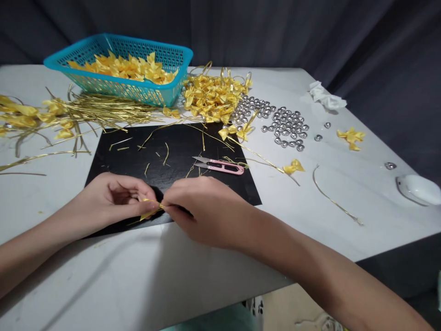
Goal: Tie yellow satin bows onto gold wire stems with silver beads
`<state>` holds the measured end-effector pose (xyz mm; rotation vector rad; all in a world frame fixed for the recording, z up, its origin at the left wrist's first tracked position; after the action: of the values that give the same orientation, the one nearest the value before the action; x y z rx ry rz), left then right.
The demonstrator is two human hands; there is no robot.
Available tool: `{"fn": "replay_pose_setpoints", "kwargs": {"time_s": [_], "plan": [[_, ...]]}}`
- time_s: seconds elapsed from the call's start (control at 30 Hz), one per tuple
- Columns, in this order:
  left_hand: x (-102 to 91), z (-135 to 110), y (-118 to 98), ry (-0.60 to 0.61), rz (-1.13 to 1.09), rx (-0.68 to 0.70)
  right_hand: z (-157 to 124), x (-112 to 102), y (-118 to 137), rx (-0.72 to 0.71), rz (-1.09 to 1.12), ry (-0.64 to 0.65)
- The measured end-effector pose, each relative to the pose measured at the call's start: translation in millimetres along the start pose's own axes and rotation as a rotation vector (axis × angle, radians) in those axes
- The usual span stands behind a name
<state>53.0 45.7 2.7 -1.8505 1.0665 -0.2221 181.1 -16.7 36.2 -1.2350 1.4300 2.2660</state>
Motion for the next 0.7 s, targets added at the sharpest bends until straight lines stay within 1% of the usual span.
{"fn": "replay_pose_setpoints", "kwargs": {"time_s": [0.1, 0.17, 0.3, 0.4, 0.5, 0.6, 0.7], "plan": [[1.4, 0, 2, -0.006, -0.005, -0.003, 0, -7, -3, 0.04, 0.014, -0.079], [2.4, 0, 2, -0.005, -0.013, -0.006, 0, -11, -4, 0.062, -0.019, -0.105], [2.9, 0, 2, -0.031, -0.006, -0.015, 0, -16, 0, 0.02, -0.021, -0.075], [-0.2, 1, 1, -0.083, -0.056, -0.014, -2, -23, 7, 0.037, 0.018, -0.076], [-6.1, 2, 1, -0.111, -0.189, -0.013, -4, -29, 17, 0.059, 0.031, -0.064], [-13.8, 3, 1, -0.116, -0.376, 0.043, -7, -26, 25, 0.084, 0.05, -0.009], [-19.3, 4, 2, -0.097, -0.563, 0.093, -18, -18, 25, 0.197, 0.108, 0.011]]}}
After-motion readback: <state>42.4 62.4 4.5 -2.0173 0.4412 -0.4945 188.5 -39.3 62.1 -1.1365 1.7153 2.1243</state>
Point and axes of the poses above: each hand's wrist, its own z-axis towards the middle knuckle, its own x-axis out of the palm, y = z × x, the point moved 5 cm from there along z, towards the middle knuckle, and after that the axes turned 11 degrees about -x, right-handed, at the moved point
